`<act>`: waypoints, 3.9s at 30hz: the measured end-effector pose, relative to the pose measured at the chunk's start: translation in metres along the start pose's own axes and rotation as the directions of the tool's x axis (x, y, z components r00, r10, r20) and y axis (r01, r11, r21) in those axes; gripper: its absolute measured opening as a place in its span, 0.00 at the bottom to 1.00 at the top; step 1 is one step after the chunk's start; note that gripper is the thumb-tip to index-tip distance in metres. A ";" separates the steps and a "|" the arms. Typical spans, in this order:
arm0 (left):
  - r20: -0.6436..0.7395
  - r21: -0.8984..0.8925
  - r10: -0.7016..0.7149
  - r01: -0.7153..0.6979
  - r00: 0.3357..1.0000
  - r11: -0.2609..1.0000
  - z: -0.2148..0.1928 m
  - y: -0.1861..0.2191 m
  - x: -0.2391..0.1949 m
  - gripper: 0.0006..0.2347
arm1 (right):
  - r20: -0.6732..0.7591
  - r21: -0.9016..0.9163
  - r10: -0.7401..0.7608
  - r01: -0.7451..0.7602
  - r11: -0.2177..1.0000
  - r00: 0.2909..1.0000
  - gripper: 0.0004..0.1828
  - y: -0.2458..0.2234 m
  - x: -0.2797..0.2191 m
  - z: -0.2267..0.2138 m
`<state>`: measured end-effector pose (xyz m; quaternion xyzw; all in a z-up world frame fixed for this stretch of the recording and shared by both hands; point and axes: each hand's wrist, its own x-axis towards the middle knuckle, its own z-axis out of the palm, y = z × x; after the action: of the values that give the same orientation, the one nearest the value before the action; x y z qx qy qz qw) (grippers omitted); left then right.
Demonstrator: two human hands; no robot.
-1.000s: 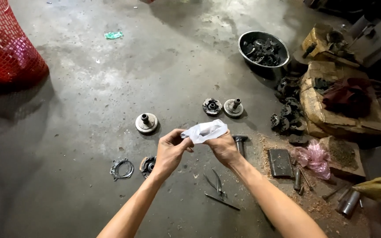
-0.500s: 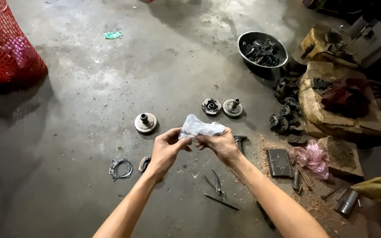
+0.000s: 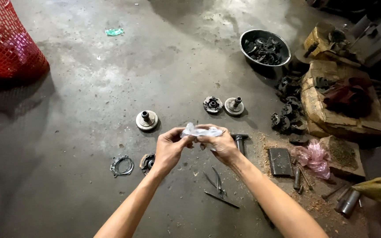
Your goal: Cleaning and inspecting motorcycle clutch components using a cloth and a small pick
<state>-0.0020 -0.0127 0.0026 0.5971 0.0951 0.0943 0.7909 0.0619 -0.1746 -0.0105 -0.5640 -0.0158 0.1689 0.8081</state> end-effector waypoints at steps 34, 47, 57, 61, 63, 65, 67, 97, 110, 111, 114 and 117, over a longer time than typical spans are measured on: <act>0.026 0.009 0.008 -0.008 1.000 1.000 -0.009 -0.018 0.007 0.08 | -0.061 -0.002 -0.040 0.040 0.999 0.997 0.16 -0.008 0.010 0.001; 0.138 -0.010 0.037 -0.036 0.990 0.999 -0.008 -0.002 0.008 0.15 | -0.009 -0.016 0.007 -0.008 1.000 1.000 0.13 -0.007 0.008 -0.007; 0.038 0.032 -0.059 0.058 0.998 0.998 -0.027 -0.024 0.026 0.08 | 0.229 -0.380 0.035 0.056 0.924 0.973 0.17 -0.048 -0.009 0.003; 0.401 0.477 0.381 -0.545 0.833 0.689 -0.026 -0.014 0.024 0.15 | 0.173 -0.282 0.063 -0.012 0.959 0.983 0.14 -0.020 0.010 -0.016; 0.537 0.613 0.234 -0.565 0.811 0.553 -0.017 -0.002 0.014 0.23 | 0.162 -0.293 0.073 -0.022 0.956 0.984 0.13 -0.016 0.012 -0.019; 0.623 0.705 0.060 -0.593 0.780 0.388 -0.022 -0.019 0.015 0.31 | 0.154 -0.307 0.086 -0.035 0.951 0.984 0.13 -0.018 0.008 -0.017; 0.688 0.684 0.208 -0.717 0.695 0.132 -0.039 -0.058 0.031 0.06 | 0.160 -0.379 0.106 -0.038 0.925 0.981 0.13 -0.031 0.003 -0.009; 0.108 -0.215 -0.308 0.325 0.945 0.921 0.004 -0.045 0.011 0.23 | 0.170 -0.727 -0.440 0.414 0.548 0.882 0.23 0.042 0.020 -0.013; 0.311 0.098 -0.065 0.036 0.948 0.994 0.013 -0.059 0.037 0.11 | 0.444 -0.766 -0.491 0.602 0.226 0.750 0.15 -0.021 -0.018 -0.031; 0.301 0.034 -0.080 0.073 0.950 0.997 0.015 -0.063 0.041 0.10 | 0.500 -0.773 -0.455 0.616 0.149 0.737 0.12 -0.029 -0.021 -0.028; 0.310 -0.055 -0.141 0.166 0.940 0.985 0.021 -0.072 0.045 0.09 | 0.543 -0.781 -0.436 0.622 0.051 0.718 0.11 -0.004 -0.010 -0.048; 0.347 -0.016 -0.190 0.209 0.918 0.978 0.027 -0.094 0.056 0.09 | 0.527 -0.791 -0.450 0.610 0.050 0.721 0.12 0.030 0.004 -0.087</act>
<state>0.0625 -0.0480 -0.0824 0.5705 0.0137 -0.0898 0.8162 0.0764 -0.2428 -0.0701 -0.8609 -0.3724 -0.1456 0.3147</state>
